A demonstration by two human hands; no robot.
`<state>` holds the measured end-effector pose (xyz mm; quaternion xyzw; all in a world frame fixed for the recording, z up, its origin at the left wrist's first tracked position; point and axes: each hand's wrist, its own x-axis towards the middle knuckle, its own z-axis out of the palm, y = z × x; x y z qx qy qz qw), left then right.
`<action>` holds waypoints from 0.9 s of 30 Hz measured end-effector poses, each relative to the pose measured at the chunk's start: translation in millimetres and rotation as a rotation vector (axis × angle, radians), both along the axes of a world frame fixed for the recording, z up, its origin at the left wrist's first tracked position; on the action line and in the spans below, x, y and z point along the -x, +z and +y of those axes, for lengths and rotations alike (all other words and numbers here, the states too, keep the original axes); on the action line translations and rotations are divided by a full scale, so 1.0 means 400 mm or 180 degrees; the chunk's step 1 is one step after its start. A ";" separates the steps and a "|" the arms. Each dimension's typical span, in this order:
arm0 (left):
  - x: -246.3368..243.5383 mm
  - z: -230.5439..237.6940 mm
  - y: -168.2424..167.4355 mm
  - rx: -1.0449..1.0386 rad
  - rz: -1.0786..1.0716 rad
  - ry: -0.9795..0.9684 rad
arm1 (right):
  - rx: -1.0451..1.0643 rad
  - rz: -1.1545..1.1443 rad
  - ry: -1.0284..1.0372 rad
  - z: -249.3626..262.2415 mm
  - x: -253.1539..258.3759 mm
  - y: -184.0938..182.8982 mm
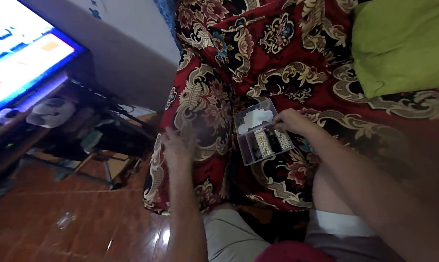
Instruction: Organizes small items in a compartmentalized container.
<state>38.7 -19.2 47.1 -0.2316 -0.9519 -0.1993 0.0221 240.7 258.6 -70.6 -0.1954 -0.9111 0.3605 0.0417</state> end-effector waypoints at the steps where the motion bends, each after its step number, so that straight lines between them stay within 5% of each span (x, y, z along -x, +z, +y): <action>1: -0.047 0.042 -0.007 0.0145 0.0093 -0.0159 | -0.0020 -0.0024 0.0017 -0.001 0.000 0.000; 4: -0.157 0.153 -0.080 -0.0267 0.0124 -0.1368 | 0.0058 -0.0039 0.0049 -0.002 0.000 0.006; 9: -0.247 0.323 -0.188 -0.0353 -0.2160 -0.1927 | -0.0047 0.0083 0.0141 -0.002 -0.005 0.005; 14: -0.240 0.373 -0.175 0.0612 -0.1308 -0.2017 | 0.0138 -0.0041 -0.0041 0.000 -0.009 0.014; 27: -0.165 0.241 -0.009 -0.1642 -0.0848 -0.1466 | 0.0056 -0.0160 0.0092 0.004 -0.006 0.014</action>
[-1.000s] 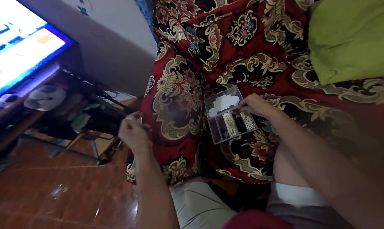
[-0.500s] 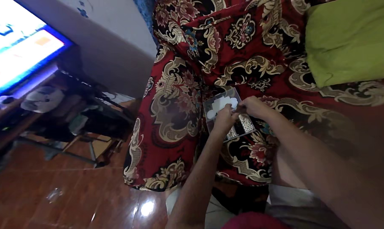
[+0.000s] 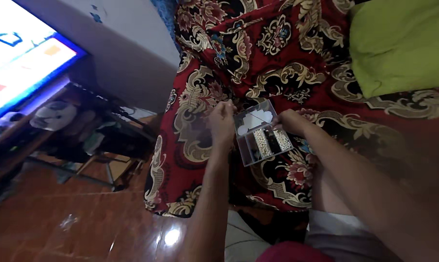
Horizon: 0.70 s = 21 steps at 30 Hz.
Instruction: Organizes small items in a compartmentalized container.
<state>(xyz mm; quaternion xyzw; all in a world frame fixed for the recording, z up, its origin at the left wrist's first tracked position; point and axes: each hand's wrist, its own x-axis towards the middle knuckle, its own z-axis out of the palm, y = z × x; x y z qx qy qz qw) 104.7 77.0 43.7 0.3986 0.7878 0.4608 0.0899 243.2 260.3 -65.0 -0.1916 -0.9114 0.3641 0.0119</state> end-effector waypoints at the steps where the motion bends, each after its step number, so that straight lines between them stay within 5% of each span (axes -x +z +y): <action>1: 0.002 -0.013 0.014 -0.0125 -0.0051 0.0054 | 0.0024 0.0054 -0.0001 -0.002 -0.003 0.000; 11: 0.040 -0.092 0.106 -0.1832 -0.0498 0.0427 | -0.0012 0.0472 0.0075 -0.001 -0.010 -0.034; 21: 0.094 -0.202 0.192 -0.2868 -0.0063 0.0565 | -0.0068 -0.0254 0.0040 -0.002 0.006 -0.011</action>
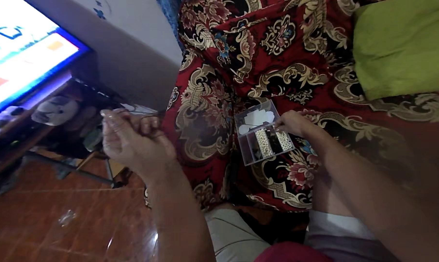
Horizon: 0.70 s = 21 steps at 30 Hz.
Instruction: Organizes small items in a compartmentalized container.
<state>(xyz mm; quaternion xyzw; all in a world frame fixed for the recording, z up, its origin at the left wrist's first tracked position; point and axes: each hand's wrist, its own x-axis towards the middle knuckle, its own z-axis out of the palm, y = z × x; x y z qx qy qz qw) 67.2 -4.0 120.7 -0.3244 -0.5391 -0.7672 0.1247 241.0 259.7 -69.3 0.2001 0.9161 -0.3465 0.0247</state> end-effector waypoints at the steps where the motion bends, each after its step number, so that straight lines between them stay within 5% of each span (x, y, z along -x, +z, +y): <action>1: 0.009 -0.014 0.007 -0.0071 0.0041 0.0044 | 0.0016 0.0025 -0.0020 -0.001 -0.002 0.000; 14: 0.107 -0.229 0.034 -0.1528 0.0000 0.0567 | -0.0207 -0.0168 0.0043 0.001 0.011 -0.005; 21: 0.158 -0.279 0.000 -0.1667 -0.0170 0.0802 | -0.0234 0.0017 0.0058 0.002 0.001 -0.013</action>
